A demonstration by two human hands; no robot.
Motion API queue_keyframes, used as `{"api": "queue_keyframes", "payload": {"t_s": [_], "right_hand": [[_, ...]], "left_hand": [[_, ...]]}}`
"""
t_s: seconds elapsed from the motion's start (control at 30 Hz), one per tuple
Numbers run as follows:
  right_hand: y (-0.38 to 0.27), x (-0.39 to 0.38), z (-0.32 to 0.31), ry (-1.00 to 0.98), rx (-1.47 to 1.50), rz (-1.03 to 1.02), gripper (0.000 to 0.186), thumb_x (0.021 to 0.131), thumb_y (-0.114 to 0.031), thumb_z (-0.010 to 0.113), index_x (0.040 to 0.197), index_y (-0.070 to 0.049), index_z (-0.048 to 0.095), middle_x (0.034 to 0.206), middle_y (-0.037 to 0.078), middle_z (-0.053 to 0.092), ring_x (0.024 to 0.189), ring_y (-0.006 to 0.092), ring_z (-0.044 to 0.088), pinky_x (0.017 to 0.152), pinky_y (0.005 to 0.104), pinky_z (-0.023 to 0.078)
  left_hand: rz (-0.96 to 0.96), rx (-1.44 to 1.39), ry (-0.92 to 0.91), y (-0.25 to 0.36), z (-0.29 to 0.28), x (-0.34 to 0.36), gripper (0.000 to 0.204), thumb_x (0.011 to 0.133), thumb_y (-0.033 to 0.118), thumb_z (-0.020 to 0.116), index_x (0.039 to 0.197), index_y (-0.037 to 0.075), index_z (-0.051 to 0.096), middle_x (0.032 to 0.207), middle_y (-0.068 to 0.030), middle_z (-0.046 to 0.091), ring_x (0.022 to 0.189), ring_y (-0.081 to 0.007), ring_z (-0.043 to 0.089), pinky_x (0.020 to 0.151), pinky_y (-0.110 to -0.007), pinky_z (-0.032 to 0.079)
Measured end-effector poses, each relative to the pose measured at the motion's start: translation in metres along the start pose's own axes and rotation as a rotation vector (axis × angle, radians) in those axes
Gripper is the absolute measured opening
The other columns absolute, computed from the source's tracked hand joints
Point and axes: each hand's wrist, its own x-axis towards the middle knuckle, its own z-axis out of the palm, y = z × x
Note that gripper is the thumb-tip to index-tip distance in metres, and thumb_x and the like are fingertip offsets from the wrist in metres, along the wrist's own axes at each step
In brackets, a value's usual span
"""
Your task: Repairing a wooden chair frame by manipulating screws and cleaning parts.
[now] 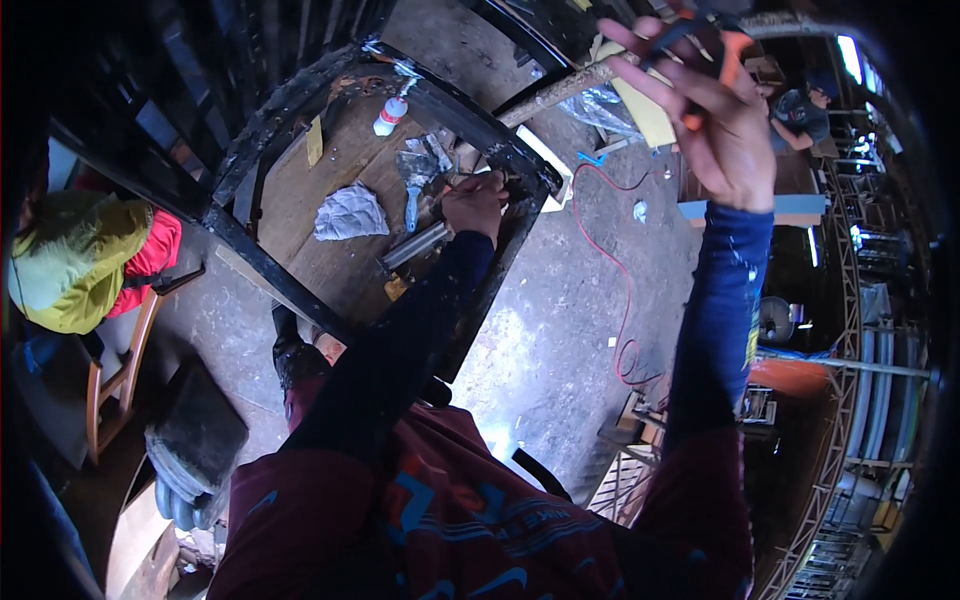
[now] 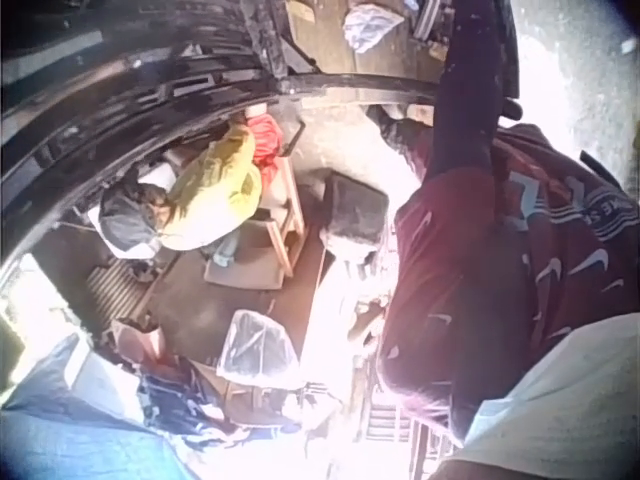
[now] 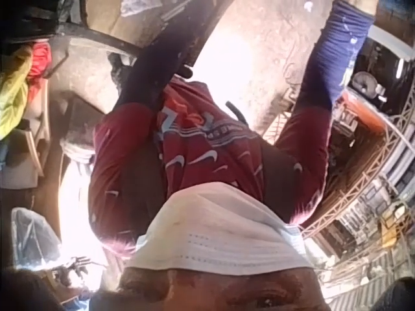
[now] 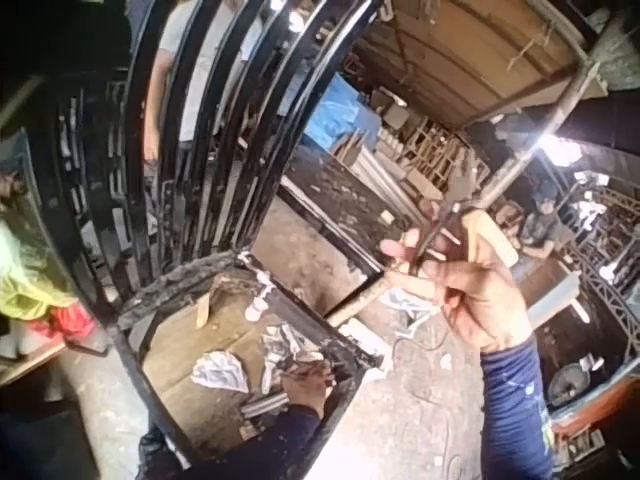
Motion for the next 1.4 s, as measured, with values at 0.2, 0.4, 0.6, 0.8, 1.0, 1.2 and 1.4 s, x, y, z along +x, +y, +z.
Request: {"api": "queue_keyframes", "payload": {"t_s": [0.2, 0.4, 0.6, 0.8, 1.0, 1.2, 1.4], "right_hand": [[0.067, 0.099, 0.041, -0.875, -1.986, -0.608, 0.057, 0.076, 0.006, 0.056, 0.13, -0.011, 0.059, 0.127, 0.01, 0.055, 0.126, 0.0265, 0.052, 0.101, 0.0355, 0.048], [0.154, 0.132, 0.101, -1.385, -2.129, -0.27, 0.032, 0.084, -0.008, 0.06, 0.113, -0.014, 0.072, 0.116, 0.006, 0.066, 0.118, 0.0246, 0.059, 0.102, 0.0348, 0.047], [0.172, 0.156, 0.097, -1.662, -2.049, -0.345, 0.027, 0.084, -0.007, 0.06, 0.102, -0.019, 0.075, 0.113, 0.001, 0.067, 0.109, 0.0191, 0.063, 0.1, 0.0315, 0.048], [0.167, 0.139, 0.094, -1.668, -2.196, -0.338, 0.029, 0.085, -0.008, 0.057, 0.103, -0.023, 0.075, 0.112, 0.0, 0.066, 0.114, 0.0192, 0.06, 0.099, 0.03, 0.048], [0.161, 0.149, 0.093, -1.57, -2.179, -0.6, 0.031, 0.087, -0.012, 0.057, 0.109, -0.025, 0.075, 0.113, -0.001, 0.064, 0.112, 0.0194, 0.06, 0.096, 0.0308, 0.049], [0.174, 0.148, 0.078, -1.655, -2.118, -0.33, 0.03, 0.087, -0.015, 0.057, 0.108, -0.025, 0.075, 0.109, -0.002, 0.065, 0.111, 0.0188, 0.059, 0.095, 0.0306, 0.049], [0.183, 0.154, 0.097, -1.692, -2.041, -0.389, 0.022, 0.086, -0.015, 0.058, 0.097, -0.021, 0.077, 0.101, 0.0, 0.068, 0.108, 0.0193, 0.061, 0.094, 0.0317, 0.049]], "left_hand": [[-0.022, -0.064, 0.011, 0.001, 0.012, -0.005, 0.004, 0.084, -0.004, 0.073, 0.081, -0.003, 0.07, 0.075, -0.0078, 0.07, 0.057, -0.0119, 0.06, 0.053, -0.025, 0.047], [0.011, 0.017, 0.049, -0.013, 0.008, 0.009, 0.004, 0.083, -0.001, 0.073, 0.081, -0.004, 0.073, 0.074, -0.0093, 0.072, 0.062, -0.0139, 0.064, 0.059, -0.028, 0.05], [0.111, 0.138, 0.098, -0.043, 0.002, 0.026, 0.008, 0.08, 0.007, 0.076, 0.078, -0.001, 0.075, 0.073, -0.0122, 0.073, 0.064, -0.0197, 0.069, 0.066, -0.031, 0.053], [0.145, 0.077, 0.048, -0.036, 0.006, 0.017, 0.006, 0.079, -0.002, 0.072, 0.075, -0.006, 0.071, 0.069, -0.0118, 0.071, 0.063, -0.0161, 0.066, 0.064, -0.032, 0.053], [0.043, -0.258, 0.013, -0.036, 0.004, 0.022, 0.009, 0.077, -0.003, 0.075, 0.071, -0.007, 0.068, 0.066, -0.0105, 0.069, 0.06, -0.0148, 0.063, 0.06, -0.031, 0.052], [0.059, 0.245, 0.135, -0.037, 0.009, 0.015, 0.021, 0.073, 0.009, 0.082, 0.066, -0.003, 0.067, 0.063, -0.0139, 0.068, 0.057, -0.0214, 0.066, 0.061, -0.033, 0.052], [0.089, 0.288, 0.13, -0.029, 0.002, 0.02, 0.016, 0.073, 0.007, 0.081, 0.07, -0.004, 0.07, 0.065, -0.0136, 0.07, 0.061, -0.0192, 0.067, 0.062, -0.031, 0.052]]}}
